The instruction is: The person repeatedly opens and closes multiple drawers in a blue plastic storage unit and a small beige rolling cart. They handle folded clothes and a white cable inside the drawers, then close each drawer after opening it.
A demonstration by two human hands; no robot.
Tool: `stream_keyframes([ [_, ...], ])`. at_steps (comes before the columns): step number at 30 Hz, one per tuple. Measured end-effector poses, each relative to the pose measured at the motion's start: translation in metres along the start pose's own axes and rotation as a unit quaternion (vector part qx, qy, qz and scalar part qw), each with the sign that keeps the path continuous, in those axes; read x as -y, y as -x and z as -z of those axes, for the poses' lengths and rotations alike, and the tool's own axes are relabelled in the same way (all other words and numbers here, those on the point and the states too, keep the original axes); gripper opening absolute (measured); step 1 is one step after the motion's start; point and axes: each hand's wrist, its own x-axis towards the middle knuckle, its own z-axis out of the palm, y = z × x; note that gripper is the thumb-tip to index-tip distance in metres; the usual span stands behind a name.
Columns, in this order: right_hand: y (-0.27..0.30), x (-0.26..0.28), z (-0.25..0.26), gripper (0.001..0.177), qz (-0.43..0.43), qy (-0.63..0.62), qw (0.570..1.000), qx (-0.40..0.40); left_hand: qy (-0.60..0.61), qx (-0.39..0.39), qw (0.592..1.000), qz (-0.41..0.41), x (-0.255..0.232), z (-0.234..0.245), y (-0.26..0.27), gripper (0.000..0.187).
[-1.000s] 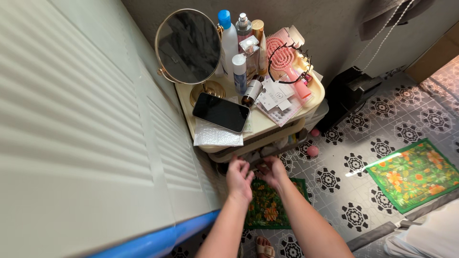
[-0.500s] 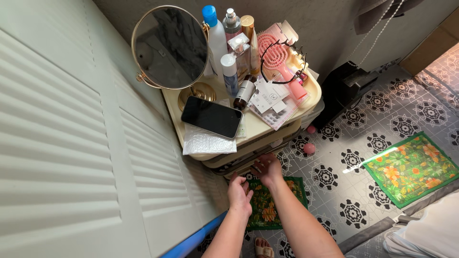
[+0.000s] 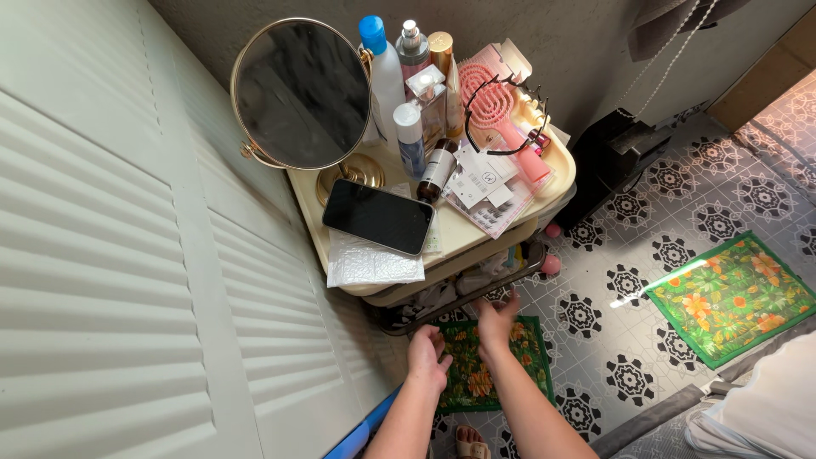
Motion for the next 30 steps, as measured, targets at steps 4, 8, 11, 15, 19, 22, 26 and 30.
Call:
stream_keyframes([
  [4,-0.01,0.016,0.007,0.068,0.287,0.392,0.874,0.014,-0.007,0.012,1.0,0.013,0.013,0.0,-0.007,0.026],
  [8,-0.024,0.051,-0.013,0.07,0.177,0.618,0.754,0.138,0.013,0.02,0.999,0.033,0.017,-0.005,-0.012,0.026],
  [11,-0.032,0.068,-0.031,0.071,0.136,0.654,0.715,0.206,0.033,0.03,0.999,0.027,0.018,-0.003,-0.021,0.023],
  [15,-0.03,0.054,-0.019,0.049,0.155,0.64,0.729,0.189,0.11,0.041,0.993,0.001,0.017,0.007,-0.033,0.02],
  [19,-0.009,0.015,0.02,0.056,0.229,0.363,0.903,-0.018,0.165,0.042,0.985,-0.015,0.011,0.006,-0.034,0.016],
  [22,-0.015,-0.001,0.025,0.068,0.001,0.091,0.995,0.041,0.203,0.054,0.978,-0.018,0.009,-0.002,-0.031,0.026],
  [26,-0.034,0.011,0.004,0.068,-0.168,-0.086,0.979,0.08,0.24,0.049,0.969,-0.015,0.001,-0.024,-0.032,0.012],
  [30,-0.046,0.032,-0.012,0.08,-0.193,-0.237,0.95,0.061,0.244,0.072,0.967,-0.009,-0.011,-0.04,-0.038,0.005],
])
